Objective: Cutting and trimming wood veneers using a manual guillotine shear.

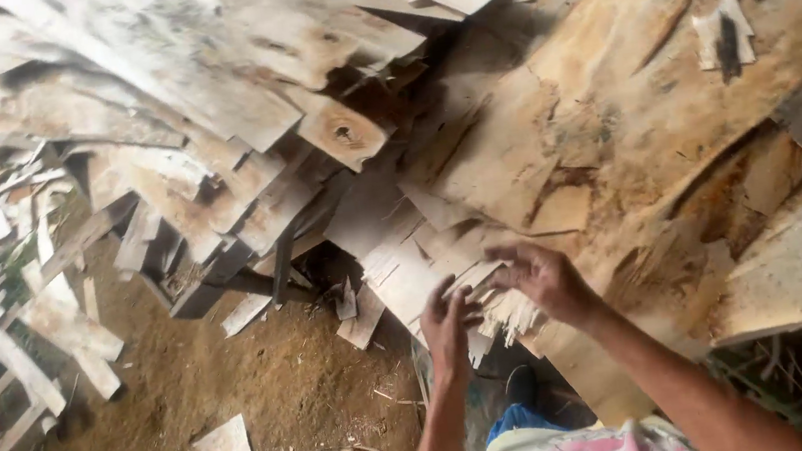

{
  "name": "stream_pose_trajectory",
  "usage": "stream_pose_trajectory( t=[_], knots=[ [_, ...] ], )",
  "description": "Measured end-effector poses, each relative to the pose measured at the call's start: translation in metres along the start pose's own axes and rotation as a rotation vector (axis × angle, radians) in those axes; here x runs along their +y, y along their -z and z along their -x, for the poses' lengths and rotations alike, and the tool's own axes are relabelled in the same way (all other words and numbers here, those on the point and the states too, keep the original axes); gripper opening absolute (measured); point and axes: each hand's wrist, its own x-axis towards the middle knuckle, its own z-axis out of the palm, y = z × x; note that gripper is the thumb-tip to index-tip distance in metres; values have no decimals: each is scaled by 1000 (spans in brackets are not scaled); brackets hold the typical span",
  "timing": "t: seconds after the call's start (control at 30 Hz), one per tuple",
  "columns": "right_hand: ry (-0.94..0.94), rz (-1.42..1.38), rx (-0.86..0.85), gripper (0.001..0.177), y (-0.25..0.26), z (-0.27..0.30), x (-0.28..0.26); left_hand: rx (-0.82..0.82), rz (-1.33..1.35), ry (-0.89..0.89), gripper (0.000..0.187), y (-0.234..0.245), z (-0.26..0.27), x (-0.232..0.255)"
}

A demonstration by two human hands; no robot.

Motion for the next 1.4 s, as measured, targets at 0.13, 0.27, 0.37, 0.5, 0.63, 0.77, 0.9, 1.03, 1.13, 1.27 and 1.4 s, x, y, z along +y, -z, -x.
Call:
stream_pose_trajectory(
  t=[0.13, 0.27, 0.37, 0.5, 0.63, 0.77, 0.9, 1.03, 1.13, 1.27, 1.4],
  knots=[
    [-240, -170, 251, 19, 47, 121, 113, -241, -105, 102, 45, -46, 60, -38],
    [-291, -83, 525, 16, 65, 208, 110, -574, -328, 105, 43, -97, 76, -57],
    [-343, 2, 603, 19, 85, 266, 123, -783, -384, 86, 40, -146, 98, -87],
    [-334, -43, 676, 20, 115, 359, 157, -1056, -417, 111, 38, -212, 163, -143],
    [-446, -93, 790, 22, 132, 461, 203, -1374, -415, 77, 37, -254, 261, -193],
    [-455, -216, 922, 23, 130, 539, 248, -1612, -575, 122, 36, -267, 330, -195],
    [-522, -455, 1076, 18, 139, 581, 279, -1617, -631, 91, 37, -272, 332, -216],
    [-489, -515, 1116, 21, 162, 612, 365, -1424, -719, 183, 37, -292, 317, -230],
    [-450, -318, 1145, 22, 172, 626, 376, -1384, -715, 266, 37, -318, 308, -247],
    [-484, -581, 1337, 21, 228, 634, 375, -1448, -738, 312, 39, -342, 288, -293],
    [-229, -1105, 1564, 27, 279, 642, 427, -1424, -744, 465, 34, -318, 236, -349]
  ],
)
